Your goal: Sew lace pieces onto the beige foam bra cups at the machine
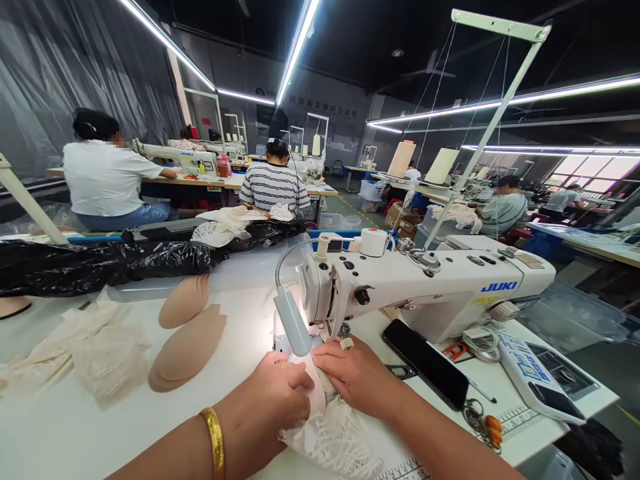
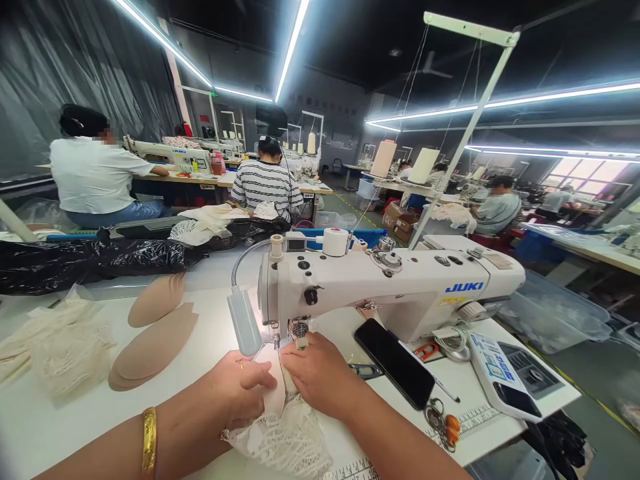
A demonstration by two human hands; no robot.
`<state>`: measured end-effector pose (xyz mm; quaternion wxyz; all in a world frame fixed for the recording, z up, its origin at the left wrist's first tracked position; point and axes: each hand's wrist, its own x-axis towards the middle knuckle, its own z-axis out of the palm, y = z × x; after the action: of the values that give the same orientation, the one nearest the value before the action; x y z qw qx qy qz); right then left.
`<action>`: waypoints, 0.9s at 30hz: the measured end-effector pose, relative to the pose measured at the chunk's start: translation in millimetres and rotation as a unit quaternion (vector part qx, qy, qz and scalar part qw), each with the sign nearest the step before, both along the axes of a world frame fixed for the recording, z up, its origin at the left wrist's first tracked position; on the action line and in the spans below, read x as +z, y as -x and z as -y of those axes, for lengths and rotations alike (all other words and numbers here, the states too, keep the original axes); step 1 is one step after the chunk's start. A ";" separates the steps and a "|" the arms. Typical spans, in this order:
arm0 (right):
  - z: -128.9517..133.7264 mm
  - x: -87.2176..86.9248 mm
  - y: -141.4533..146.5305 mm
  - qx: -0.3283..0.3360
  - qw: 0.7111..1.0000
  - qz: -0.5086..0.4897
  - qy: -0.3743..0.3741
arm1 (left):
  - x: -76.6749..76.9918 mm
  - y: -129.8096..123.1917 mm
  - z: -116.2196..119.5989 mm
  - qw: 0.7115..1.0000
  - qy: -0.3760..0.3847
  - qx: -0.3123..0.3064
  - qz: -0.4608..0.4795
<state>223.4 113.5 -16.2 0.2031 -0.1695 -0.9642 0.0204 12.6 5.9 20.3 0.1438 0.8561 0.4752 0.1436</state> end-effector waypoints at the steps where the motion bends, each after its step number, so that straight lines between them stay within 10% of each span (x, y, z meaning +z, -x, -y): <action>1: -0.1 -0.4 -0.1 -0.001 1.000 0.001 -0.001 | -0.8 0.0 0.1 1.000 0.000 -0.002 0.000; 27: 3.7 2.0 -2.2 0.054 0.997 -0.043 0.040 | 14.2 22.5 -23.9 0.990 -0.050 -0.069 -0.112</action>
<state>225.6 109.7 -14.2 0.2361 -0.1243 -0.9607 0.0768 -9.9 29.8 34.5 0.0565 0.9037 0.4202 0.0603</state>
